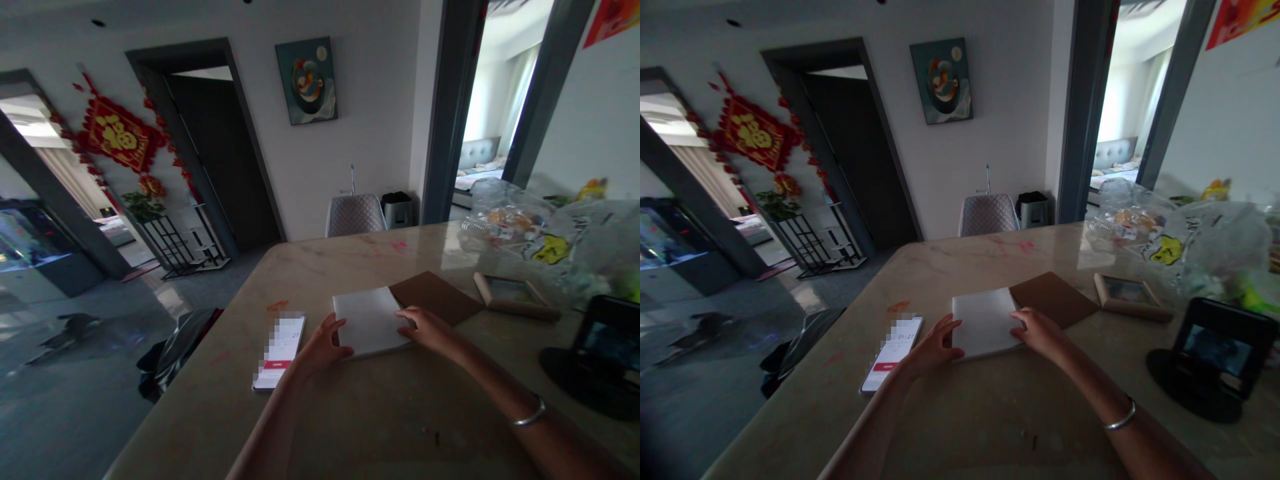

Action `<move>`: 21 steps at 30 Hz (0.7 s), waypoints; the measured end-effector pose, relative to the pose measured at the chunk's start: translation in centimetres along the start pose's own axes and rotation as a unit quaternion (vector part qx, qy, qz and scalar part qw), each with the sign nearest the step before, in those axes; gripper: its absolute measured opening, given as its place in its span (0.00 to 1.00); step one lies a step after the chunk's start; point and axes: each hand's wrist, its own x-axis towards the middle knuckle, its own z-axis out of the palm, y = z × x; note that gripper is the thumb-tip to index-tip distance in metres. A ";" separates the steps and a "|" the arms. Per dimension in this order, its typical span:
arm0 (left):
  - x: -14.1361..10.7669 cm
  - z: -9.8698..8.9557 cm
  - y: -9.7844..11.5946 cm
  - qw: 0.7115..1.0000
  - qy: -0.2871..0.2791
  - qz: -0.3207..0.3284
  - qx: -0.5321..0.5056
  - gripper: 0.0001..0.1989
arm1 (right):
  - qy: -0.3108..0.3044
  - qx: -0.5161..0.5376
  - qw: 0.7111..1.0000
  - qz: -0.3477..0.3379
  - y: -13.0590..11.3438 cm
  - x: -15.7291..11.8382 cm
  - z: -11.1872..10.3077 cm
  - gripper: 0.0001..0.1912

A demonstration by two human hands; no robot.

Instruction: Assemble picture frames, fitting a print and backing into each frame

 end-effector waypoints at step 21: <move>0.5 0.8 0.3 0.998 0.063 0.002 0.020 0.20 | 0.138 -0.177 0.973 0.048 3.3 1.0 -0.5 0.14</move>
